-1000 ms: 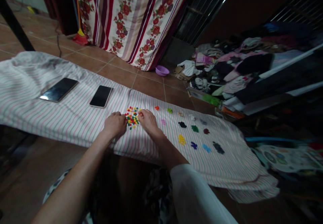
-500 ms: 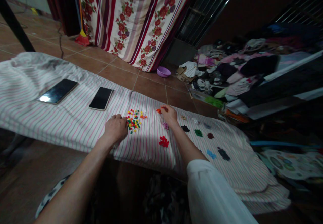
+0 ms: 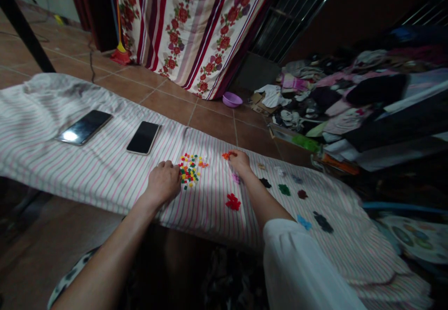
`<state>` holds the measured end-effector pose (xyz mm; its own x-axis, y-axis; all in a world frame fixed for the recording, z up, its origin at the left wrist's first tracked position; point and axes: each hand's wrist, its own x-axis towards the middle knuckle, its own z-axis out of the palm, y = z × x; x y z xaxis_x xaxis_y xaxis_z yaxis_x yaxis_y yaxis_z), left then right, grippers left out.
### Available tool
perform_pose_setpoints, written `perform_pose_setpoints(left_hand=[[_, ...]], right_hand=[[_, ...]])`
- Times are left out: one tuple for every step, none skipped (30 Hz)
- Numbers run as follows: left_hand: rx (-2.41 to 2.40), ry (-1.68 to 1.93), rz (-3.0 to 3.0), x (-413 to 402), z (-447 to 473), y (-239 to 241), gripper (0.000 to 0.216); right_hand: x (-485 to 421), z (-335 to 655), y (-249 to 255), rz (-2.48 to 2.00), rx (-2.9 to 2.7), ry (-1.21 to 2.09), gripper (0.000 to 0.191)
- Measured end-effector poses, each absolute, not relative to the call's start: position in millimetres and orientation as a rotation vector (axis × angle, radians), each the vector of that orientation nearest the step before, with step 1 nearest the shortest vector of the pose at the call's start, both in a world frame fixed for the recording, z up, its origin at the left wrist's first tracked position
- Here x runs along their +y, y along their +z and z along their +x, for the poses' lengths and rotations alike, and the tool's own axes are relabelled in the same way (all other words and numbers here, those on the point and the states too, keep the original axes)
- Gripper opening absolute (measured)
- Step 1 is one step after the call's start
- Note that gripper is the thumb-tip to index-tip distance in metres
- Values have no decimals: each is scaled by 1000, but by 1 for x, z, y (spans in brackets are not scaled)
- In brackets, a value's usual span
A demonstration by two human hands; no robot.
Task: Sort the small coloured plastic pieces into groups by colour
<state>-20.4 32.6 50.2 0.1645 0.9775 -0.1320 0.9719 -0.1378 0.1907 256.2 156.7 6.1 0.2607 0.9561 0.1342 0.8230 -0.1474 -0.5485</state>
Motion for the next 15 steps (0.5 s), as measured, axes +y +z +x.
perform_pose_setpoints(left_hand=[[1895, 39, 2212, 32, -20, 50, 37], [1897, 44, 2214, 32, -20, 50, 38], [1899, 49, 2215, 32, -20, 50, 38], [1898, 51, 2215, 32, -19, 50, 38], [1899, 47, 2213, 32, -19, 50, 39], [1899, 42, 2209, 32, -19, 50, 39], [1899, 39, 2205, 32, -19, 50, 38], [1898, 36, 2202, 32, -20, 51, 38], [1896, 34, 2200, 32, -20, 51, 38], [1896, 37, 2199, 31, -20, 51, 39], [1894, 41, 2200, 31, -21, 51, 39], [1890, 43, 2200, 31, -21, 51, 39], [1885, 43, 2199, 31, -21, 51, 39], [1882, 42, 2196, 31, -22, 51, 39], [1880, 41, 2193, 31, -22, 51, 38]], right_hand=[[157, 256, 6, -2010, -1613, 336, 28], [156, 256, 5, -2001, -1620, 335, 28], [156, 256, 5, -1992, -1626, 335, 28], [155, 257, 5, -1985, -1628, 336, 28], [154, 258, 4, -1980, -1623, 339, 28], [153, 259, 4, -1974, -1613, 346, 28], [152, 260, 4, -1967, -1601, 360, 28], [151, 261, 3, -1958, -1589, 381, 28], [150, 263, 3, -1950, -1577, 407, 29], [150, 264, 3, -1944, -1569, 429, 30], [149, 265, 3, -1939, -1568, 442, 31], [148, 266, 4, -1938, -1572, 441, 31], [147, 266, 5, -1937, -1580, 422, 31], [146, 265, 7, -1935, -1591, 390, 31], [144, 264, 9, -1929, -1604, 352, 31]])
